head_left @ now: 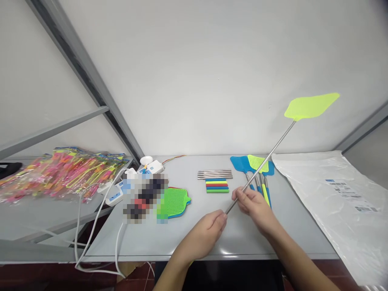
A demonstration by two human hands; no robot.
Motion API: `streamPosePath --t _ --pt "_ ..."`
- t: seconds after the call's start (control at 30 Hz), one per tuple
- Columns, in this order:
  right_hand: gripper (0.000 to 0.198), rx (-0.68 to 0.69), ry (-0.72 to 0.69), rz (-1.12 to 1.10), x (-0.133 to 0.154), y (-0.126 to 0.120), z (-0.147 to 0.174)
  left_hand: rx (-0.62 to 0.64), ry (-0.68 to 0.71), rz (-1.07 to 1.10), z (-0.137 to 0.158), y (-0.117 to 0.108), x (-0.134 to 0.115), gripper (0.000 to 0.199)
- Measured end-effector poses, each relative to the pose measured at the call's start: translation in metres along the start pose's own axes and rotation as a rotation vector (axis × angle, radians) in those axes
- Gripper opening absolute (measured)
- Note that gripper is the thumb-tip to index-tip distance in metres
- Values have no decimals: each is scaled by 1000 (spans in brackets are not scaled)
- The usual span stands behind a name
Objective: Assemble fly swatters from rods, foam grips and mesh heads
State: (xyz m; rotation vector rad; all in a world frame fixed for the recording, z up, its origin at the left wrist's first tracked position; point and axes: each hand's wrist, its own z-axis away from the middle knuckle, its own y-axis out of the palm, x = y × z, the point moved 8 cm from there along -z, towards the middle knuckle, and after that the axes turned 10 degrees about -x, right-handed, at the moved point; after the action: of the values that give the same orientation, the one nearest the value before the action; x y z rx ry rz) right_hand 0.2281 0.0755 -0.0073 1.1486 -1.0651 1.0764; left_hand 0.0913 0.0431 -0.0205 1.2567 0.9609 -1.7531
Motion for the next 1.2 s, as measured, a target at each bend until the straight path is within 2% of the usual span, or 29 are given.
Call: streamPosePath --t 0.1,0.2,0.3,0.43,0.5,0.6,0.67,0.77,0.9,0.97,1.2 --pt "35 -99 -101 -9 25 -25 -9 21 32 -42 4 0 -7 41" --pt "33 -129 -135 -60 34 -29 -11 15 46 -63 8 -1 -10 41" --pt "33 -136 -111 -122 18 -14 -1 18 42 -76 10 0 -10 41" --pt "37 56 1 -33 -10 17 18 9 36 -101 12 1 -6 40" --pt "37 40 -7 -22 -5 9 17 4 32 -111 14 1 -4 41" --pt "34 -155 -116 -94 24 -31 2 33 17 -123 17 0 2 42" --pt "33 -228 -177 -132 39 -48 -6 52 12 -128 18 -2 4 42" --pt "32 -208 -168 -142 36 -45 -11 61 -6 -108 15 -5 8 43" --pt "29 -49 -50 -44 6 -11 -1 66 -49 -76 9 -6 14 43" --pt "32 -5 -13 -8 -2 -3 5 73 -72 -60 9 -4 18 43" --pt "35 -165 -93 10 21 -45 6 155 -111 10 15 -3 33 41"
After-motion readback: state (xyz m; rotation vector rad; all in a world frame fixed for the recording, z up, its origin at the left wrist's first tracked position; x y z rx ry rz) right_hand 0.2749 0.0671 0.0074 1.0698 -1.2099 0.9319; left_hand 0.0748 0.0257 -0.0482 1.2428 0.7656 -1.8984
